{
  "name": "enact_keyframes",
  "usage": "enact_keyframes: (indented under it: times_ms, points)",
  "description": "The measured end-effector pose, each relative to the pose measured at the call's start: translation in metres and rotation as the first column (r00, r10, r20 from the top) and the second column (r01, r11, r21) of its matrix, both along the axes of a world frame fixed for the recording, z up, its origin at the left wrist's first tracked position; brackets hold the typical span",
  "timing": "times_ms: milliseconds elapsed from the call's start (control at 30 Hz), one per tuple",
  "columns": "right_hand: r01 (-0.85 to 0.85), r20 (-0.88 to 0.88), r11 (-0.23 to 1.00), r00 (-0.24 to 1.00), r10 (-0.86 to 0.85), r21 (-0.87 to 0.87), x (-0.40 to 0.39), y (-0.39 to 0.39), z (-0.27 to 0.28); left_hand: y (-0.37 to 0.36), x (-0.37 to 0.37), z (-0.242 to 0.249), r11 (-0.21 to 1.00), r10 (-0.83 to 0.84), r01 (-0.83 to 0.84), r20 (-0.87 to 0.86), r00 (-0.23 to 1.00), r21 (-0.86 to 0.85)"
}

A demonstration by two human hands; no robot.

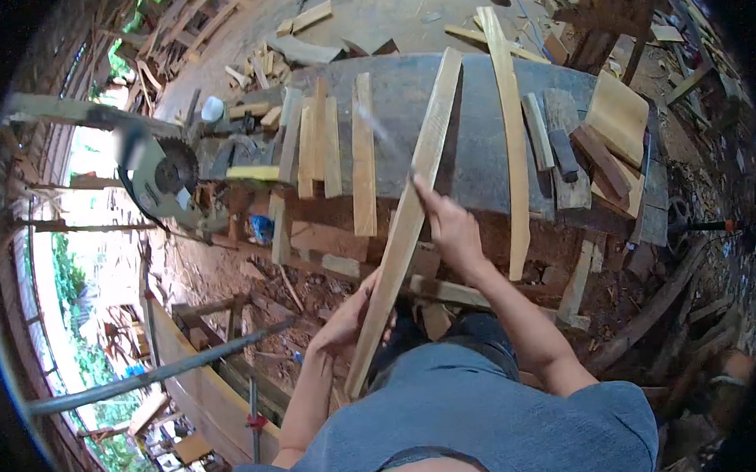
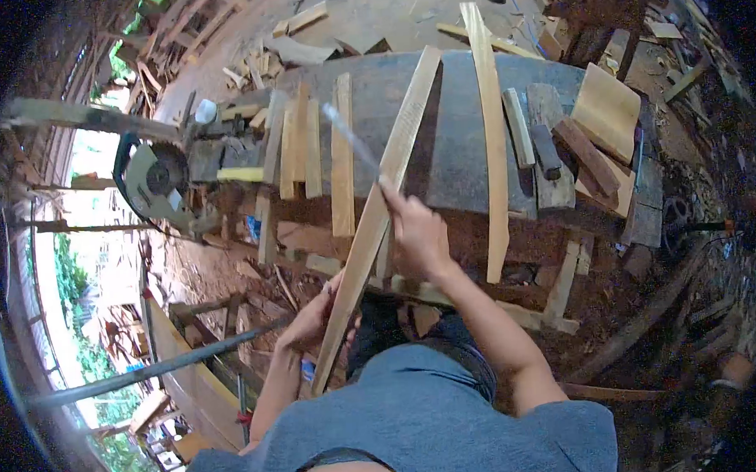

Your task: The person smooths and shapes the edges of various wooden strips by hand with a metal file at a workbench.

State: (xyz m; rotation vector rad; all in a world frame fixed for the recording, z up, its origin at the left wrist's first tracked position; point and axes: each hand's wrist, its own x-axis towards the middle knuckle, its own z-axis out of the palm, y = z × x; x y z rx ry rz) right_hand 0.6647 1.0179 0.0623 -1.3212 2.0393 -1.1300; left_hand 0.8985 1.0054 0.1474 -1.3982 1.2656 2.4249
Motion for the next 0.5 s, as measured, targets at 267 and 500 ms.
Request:
enact_keyframes:
  times_ms: [267, 500]
  points:
    - [-0.157, -0.146, 0.984, 0.975, 0.167, 0.082, 0.037, 0.017, 0.032, -0.038, 0.007, -0.017, 0.792, 0.444, -0.284, -0.19, 0.876, 0.541]
    - [-0.224, -0.06, 0.953, 0.969, 0.241, 0.205, 0.101, 0.024, 0.069, -0.079, 0.026, -0.003, 0.809, 0.371, -0.204, -0.21, 0.905, 0.551]
